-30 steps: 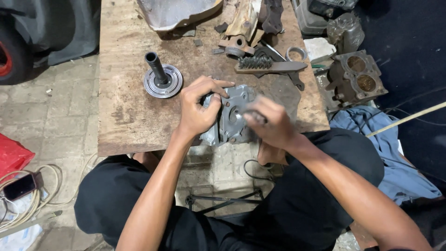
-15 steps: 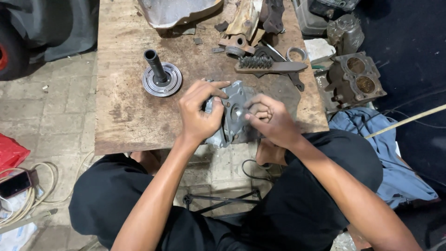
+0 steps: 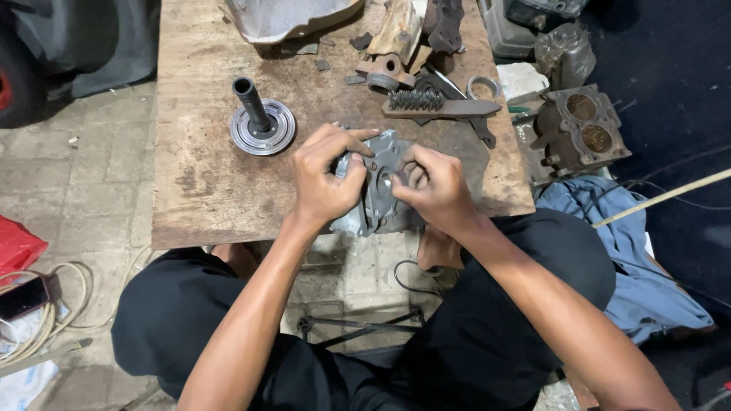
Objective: Marking a metal cylinder head component with a marker for layout or machining purposes
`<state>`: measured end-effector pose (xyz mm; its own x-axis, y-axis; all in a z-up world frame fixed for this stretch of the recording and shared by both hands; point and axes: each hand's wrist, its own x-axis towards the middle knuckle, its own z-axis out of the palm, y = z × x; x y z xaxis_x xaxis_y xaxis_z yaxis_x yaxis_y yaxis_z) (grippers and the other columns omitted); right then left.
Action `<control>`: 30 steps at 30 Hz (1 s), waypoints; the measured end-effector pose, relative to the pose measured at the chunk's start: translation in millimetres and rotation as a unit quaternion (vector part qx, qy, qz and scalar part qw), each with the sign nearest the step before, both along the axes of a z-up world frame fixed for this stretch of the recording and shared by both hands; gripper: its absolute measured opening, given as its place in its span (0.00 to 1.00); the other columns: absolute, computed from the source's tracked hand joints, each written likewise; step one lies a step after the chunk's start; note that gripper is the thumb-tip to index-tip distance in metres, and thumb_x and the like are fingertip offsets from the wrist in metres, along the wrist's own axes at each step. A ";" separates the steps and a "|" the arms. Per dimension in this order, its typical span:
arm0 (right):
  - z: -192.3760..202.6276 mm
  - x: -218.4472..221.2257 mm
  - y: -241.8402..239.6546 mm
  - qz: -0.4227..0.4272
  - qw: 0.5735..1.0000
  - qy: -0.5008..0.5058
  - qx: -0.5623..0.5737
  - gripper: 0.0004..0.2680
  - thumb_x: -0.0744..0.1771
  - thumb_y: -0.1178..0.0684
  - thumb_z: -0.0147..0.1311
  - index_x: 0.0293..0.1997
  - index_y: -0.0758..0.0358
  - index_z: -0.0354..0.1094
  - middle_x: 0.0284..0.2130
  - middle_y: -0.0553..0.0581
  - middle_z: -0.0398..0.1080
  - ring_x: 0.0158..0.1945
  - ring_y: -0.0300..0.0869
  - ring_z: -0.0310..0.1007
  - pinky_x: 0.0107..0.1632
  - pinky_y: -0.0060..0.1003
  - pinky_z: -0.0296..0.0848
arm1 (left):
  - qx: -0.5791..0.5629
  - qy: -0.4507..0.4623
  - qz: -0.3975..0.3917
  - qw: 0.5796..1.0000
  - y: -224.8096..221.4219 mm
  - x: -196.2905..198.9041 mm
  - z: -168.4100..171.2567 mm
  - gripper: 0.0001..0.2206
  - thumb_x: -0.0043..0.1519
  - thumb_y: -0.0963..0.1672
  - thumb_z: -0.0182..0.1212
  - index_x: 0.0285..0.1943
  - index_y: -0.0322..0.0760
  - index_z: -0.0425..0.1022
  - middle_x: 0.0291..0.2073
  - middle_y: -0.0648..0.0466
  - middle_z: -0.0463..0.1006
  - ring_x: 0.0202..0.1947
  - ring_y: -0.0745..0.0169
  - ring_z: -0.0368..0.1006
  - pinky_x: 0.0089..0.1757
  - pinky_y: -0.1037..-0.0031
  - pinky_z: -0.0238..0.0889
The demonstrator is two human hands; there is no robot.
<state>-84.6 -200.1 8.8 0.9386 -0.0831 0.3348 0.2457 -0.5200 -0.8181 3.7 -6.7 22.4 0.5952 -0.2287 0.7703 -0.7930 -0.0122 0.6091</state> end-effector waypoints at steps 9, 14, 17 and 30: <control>6.3 -3.0 4.4 0.034 0.981 0.109 0.158 0.04 0.63 0.60 0.63 0.37 0.67 0.72 0.20 0.52 0.72 0.20 0.29 0.67 0.24 0.25 0.70 | -0.004 0.011 0.011 1.000 -1.0 -1.0 -6.8 0.07 0.56 0.40 0.56 0.27 0.45 0.79 0.34 0.54 0.86 0.35 0.48 0.80 0.51 0.59 0.71; -4.7 -7.5 0.7 0.049 0.970 0.119 0.206 0.05 0.63 0.64 0.63 0.36 0.73 0.71 0.19 0.55 0.72 0.18 0.29 0.70 0.22 0.23 0.69 | -0.002 0.008 0.015 1.000 -3.2 -2.5 -2.4 0.07 0.55 0.40 0.57 0.28 0.46 0.79 0.35 0.55 0.86 0.35 0.50 0.81 0.51 0.59 0.71; -3.6 0.6 -7.7 0.005 0.990 0.091 0.112 0.06 0.64 0.61 0.66 0.38 0.73 0.74 0.20 0.58 0.72 0.22 0.30 0.68 0.25 0.26 0.67 | 0.005 -0.001 0.016 1.000 -2.3 -3.9 1.5 0.06 0.55 0.41 0.58 0.27 0.46 0.78 0.34 0.55 0.86 0.35 0.51 0.81 0.51 0.60 0.72; 6.2 -0.2 -6.1 -0.021 0.964 0.187 0.188 0.05 0.60 0.63 0.61 0.34 0.66 0.77 0.20 0.53 0.74 0.21 0.31 0.69 0.24 0.26 0.68 | 0.006 -0.012 0.025 1.000 -6.8 -8.3 3.5 0.06 0.56 0.41 0.57 0.28 0.46 0.78 0.34 0.54 0.86 0.35 0.48 0.81 0.48 0.60 0.72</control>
<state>-84.8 -206.2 15.0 0.9811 -0.1731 -0.0869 -0.1171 -0.1727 -0.9780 -4.6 -13.5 25.9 0.5881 -0.2089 0.7814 -0.8052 -0.0595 0.5901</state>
